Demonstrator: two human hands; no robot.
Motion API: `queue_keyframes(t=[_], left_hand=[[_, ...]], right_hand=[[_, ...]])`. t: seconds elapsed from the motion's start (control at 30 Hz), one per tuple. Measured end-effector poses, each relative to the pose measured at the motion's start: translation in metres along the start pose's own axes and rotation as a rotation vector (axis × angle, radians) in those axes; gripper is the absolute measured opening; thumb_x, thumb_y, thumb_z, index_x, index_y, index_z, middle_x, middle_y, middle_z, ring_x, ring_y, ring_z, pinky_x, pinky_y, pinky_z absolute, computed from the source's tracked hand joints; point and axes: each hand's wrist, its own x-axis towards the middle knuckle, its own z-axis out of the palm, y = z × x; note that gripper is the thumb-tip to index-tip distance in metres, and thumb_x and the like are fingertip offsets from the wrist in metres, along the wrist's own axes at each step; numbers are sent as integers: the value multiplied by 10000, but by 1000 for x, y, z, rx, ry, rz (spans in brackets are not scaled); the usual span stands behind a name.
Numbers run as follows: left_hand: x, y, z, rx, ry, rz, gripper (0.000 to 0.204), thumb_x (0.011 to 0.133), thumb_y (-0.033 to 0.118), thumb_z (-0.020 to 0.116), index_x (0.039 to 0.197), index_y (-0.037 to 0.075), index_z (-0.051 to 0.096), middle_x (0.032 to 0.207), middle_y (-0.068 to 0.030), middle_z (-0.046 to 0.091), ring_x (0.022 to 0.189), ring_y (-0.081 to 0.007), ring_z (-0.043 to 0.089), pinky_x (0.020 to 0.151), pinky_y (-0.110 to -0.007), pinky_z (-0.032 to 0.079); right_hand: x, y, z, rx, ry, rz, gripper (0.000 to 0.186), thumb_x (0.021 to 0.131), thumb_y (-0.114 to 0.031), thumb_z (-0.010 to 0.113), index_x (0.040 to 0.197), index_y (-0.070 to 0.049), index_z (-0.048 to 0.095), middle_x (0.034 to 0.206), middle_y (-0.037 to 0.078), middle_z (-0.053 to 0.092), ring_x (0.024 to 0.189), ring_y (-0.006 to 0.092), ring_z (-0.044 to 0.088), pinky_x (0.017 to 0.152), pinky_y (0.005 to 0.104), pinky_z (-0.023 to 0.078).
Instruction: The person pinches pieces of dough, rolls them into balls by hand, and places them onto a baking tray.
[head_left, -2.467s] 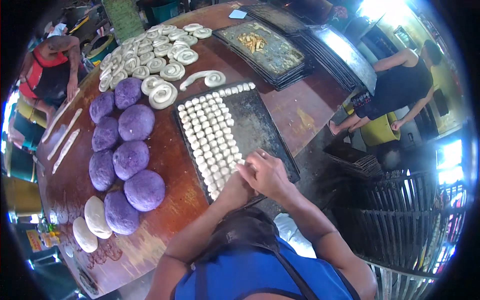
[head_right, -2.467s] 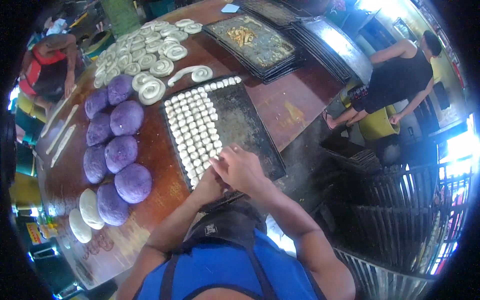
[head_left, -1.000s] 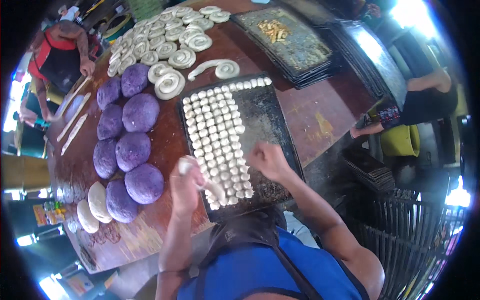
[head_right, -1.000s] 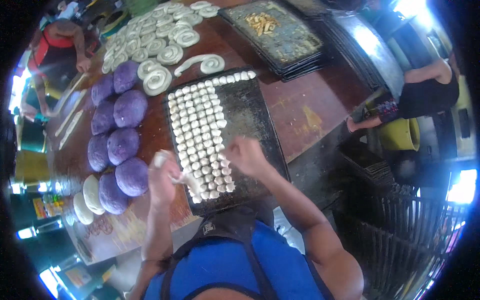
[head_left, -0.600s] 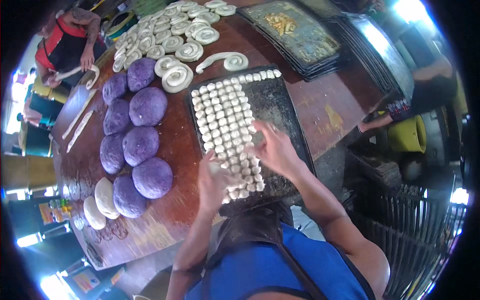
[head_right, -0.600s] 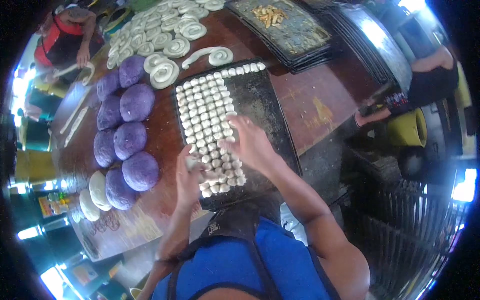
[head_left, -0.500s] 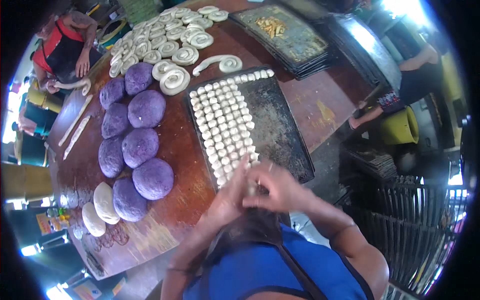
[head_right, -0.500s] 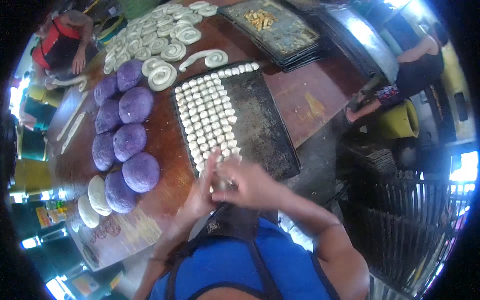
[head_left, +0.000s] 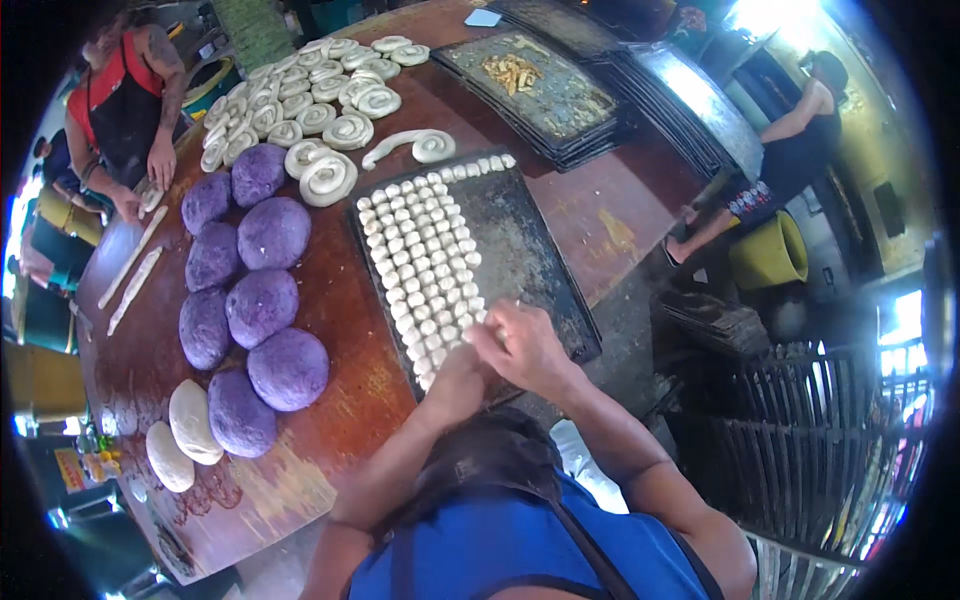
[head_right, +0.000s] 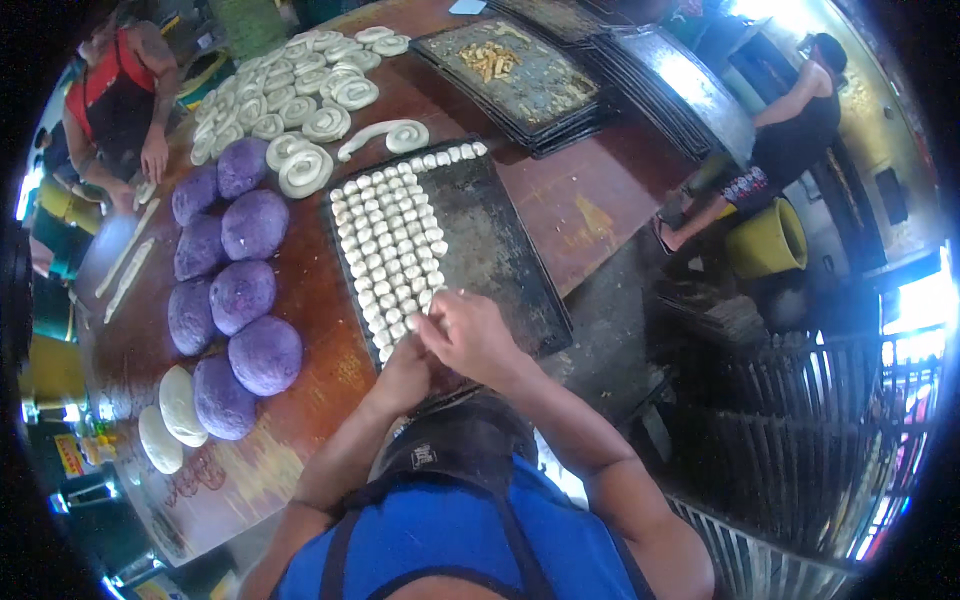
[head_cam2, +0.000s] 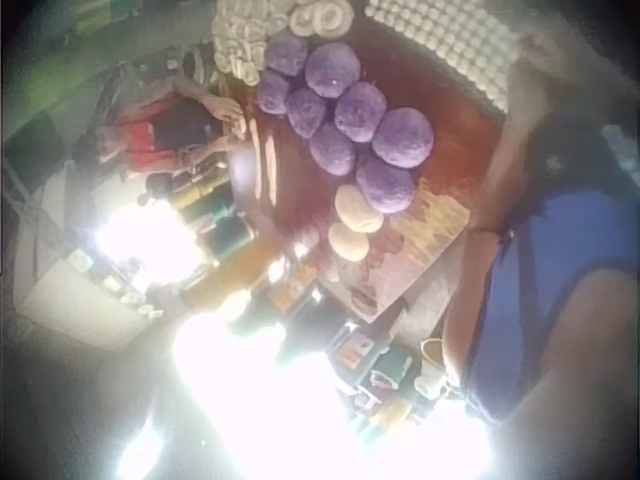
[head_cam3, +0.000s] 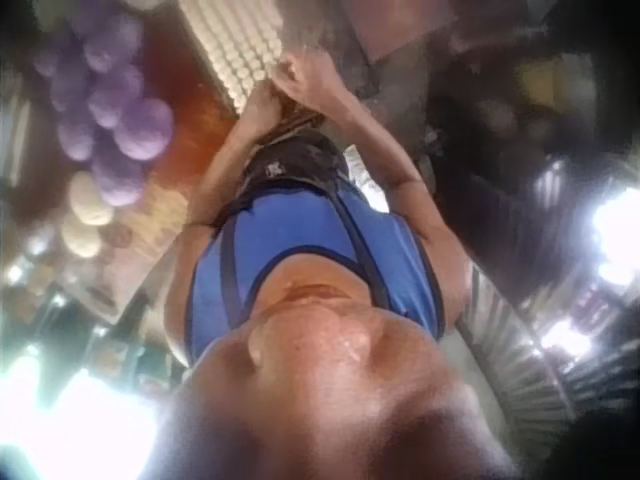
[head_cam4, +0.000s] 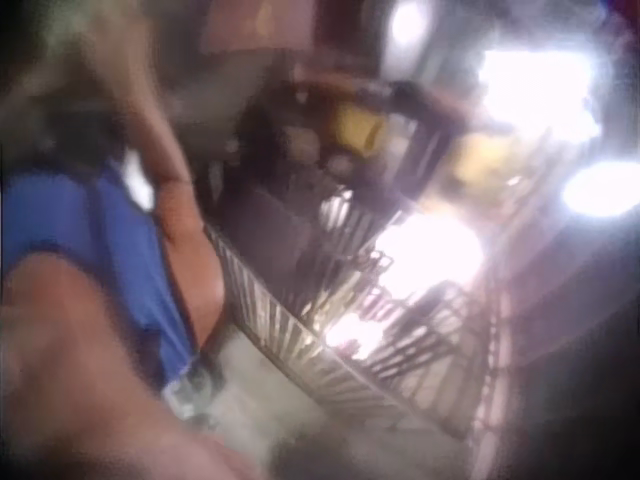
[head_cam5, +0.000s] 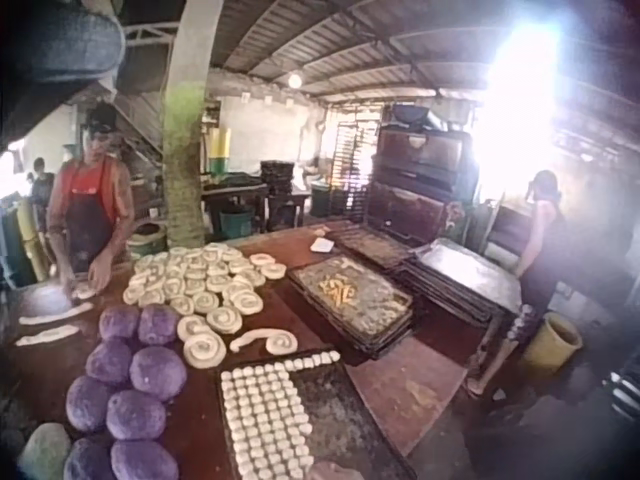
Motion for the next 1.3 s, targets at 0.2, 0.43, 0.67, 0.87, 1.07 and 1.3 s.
queue_keyframes(t=[0.2,0.43,0.67,0.87,1.07,1.3], left_hand=[[-2,30,-48,-877,612,88,104,948,99,493,869,51,540,632,36,496,572,-53,468,553,-213,388],[-9,-11,-33,-877,576,-107,194,988,217,495,1051,42,550,638,28,507,459,-67,461,357,-195,335],[-27,20,-14,249,370,261,417,910,53,556,1311,4,455,967,-102,619,796,-186,604,722,-292,526],[-18,-33,-8,-374,-4,-177,254,980,173,507,1159,1,557,931,-71,628,834,-173,599,735,-286,491],[-14,-6,9,-405,-25,-144,195,972,167,501,1045,11,592,832,-71,628,699,-136,593,559,-280,465],[-11,17,-35,-791,141,-51,162,946,108,479,981,23,613,716,-8,576,603,-87,544,528,-229,428]], right_hand=[[34,99,4,313,-279,188,168,832,-131,688,773,1,602,697,116,629,637,210,635,589,313,501],[74,150,52,9,-88,79,233,821,-206,689,938,-34,585,920,188,635,851,373,629,729,416,506],[-7,-9,-26,262,-311,5,303,873,-310,670,1056,-76,614,1145,209,589,1014,333,621,822,430,517],[-37,-35,1,-2,147,62,153,819,-92,680,968,-61,667,891,116,652,801,281,648,722,376,517],[-41,-21,6,-218,145,0,203,848,-222,670,898,-34,608,875,143,645,710,322,639,632,407,508],[-7,39,-19,393,-125,93,178,843,-155,690,779,-10,609,646,78,581,571,123,552,533,272,431]])
